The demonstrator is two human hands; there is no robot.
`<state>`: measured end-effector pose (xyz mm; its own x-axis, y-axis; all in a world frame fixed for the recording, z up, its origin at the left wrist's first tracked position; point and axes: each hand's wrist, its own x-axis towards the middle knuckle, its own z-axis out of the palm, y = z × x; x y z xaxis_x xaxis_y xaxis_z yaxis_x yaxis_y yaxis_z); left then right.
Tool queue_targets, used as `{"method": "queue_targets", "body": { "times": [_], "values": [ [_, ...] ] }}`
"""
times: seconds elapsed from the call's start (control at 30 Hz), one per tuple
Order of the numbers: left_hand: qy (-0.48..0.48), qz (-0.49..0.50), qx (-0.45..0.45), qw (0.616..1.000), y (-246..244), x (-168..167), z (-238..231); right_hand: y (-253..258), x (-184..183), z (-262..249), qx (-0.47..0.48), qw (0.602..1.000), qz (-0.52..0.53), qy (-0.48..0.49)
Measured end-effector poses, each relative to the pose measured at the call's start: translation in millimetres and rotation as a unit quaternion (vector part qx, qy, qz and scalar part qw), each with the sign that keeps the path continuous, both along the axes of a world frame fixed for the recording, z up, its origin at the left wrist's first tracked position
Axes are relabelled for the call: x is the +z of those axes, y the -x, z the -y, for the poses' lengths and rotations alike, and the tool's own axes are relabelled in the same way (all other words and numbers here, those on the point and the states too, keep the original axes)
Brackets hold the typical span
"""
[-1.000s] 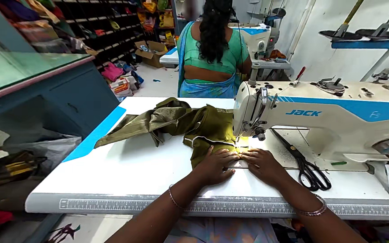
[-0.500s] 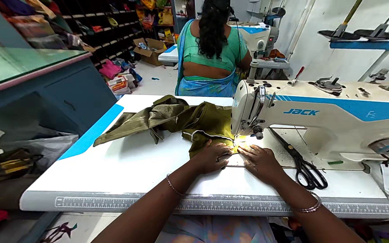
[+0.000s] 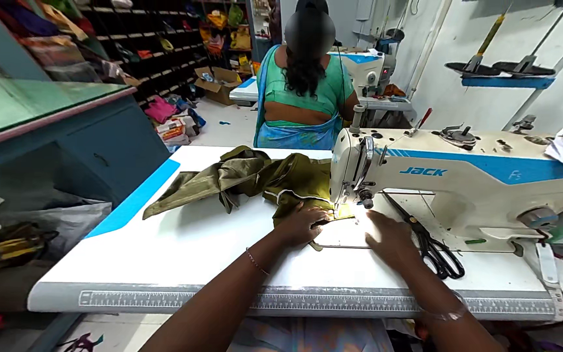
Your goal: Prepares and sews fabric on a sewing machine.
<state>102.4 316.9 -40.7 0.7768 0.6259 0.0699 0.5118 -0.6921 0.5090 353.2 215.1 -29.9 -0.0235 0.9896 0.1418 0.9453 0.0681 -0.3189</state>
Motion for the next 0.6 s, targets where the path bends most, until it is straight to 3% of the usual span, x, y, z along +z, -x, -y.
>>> {"method": "queue_targets", "body": {
  "times": [0.1,0.23,0.4,0.6],
  "values": [
    [0.011,-0.018,0.005,1.0,-1.2,4.7,-2.1,-46.5,5.8,26.6,-0.125,0.981,-0.016,-0.145],
    [0.003,-0.008,0.006,1.0,-2.1,0.9,-7.3,-125.8,-9.6,60.4,-0.246,0.944,0.018,-0.221],
    [-0.003,-0.016,0.013,1.0,-4.3,-2.0,-8.4,-145.5,-39.9,76.4,-0.216,0.945,0.006,-0.245],
    [0.018,-0.044,0.011,0.999,-3.6,6.4,-7.6,-149.1,-44.5,76.2,-0.202,0.936,-0.004,-0.287]
  ]
}}
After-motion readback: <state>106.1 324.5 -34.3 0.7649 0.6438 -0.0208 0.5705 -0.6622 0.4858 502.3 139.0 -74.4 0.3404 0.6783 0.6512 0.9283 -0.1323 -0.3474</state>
